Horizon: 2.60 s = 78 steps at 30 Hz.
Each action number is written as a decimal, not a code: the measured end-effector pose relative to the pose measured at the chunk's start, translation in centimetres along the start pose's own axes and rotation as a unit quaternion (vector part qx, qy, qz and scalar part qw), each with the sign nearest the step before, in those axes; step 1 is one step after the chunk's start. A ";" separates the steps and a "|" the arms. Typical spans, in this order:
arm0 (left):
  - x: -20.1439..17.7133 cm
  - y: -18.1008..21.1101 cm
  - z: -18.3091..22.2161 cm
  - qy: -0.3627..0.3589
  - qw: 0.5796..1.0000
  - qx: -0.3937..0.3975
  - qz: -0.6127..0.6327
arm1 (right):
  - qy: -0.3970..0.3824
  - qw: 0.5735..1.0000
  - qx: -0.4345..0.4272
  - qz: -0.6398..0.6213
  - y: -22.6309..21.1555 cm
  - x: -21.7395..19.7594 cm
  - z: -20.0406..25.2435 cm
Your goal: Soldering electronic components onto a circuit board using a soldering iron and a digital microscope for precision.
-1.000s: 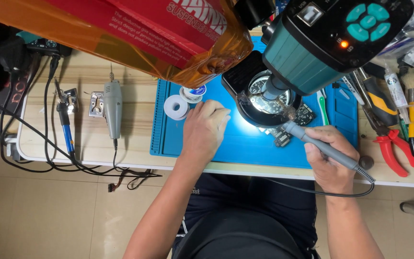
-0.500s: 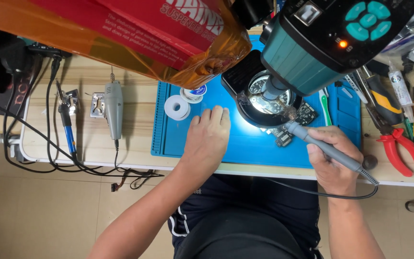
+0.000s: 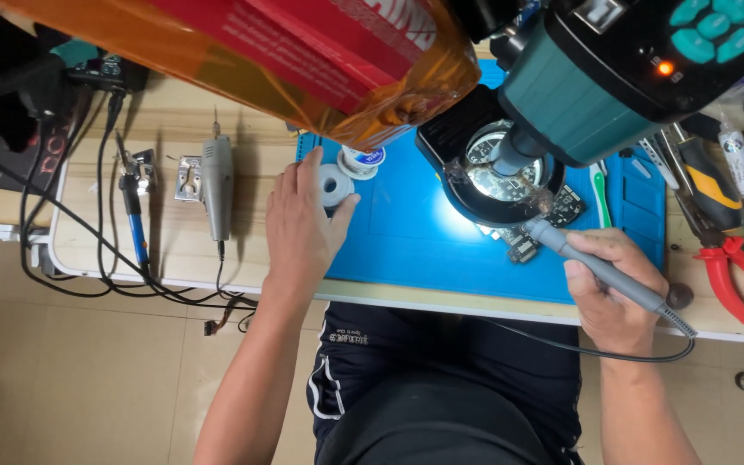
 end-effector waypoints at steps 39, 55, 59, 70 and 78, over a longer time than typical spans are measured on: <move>-1.8 18.0 9.7 -0.077 0.910 0.131 0.386 | -0.027 0.999 -0.027 0.028 -5.6 3.8 5.2; 2.2 13.2 4.8 0.104 0.963 0.168 0.181 | 0.059 0.995 -0.082 0.028 -3.6 1.7 0.1; 3.2 12.7 4.3 0.144 0.963 0.168 0.153 | 0.055 0.996 -0.068 0.013 -3.5 2.1 0.0; 3.8 12.8 3.6 0.155 0.962 0.172 0.143 | 0.056 0.998 -0.013 0.022 -2.9 2.5 0.1; 1.1 14.2 2.8 0.141 0.964 0.167 0.152 | 0.005 0.999 -0.034 -0.001 -4.8 3.1 -0.6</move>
Point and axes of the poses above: each hand's wrist, its own z-axis away from the middle knuckle, its own x-axis out of the palm, y = z × x, the point moved 9 cm from there along -z, towards the middle knuckle, and after that the axes turned 10 degrees about y, right-handed, at the moved point
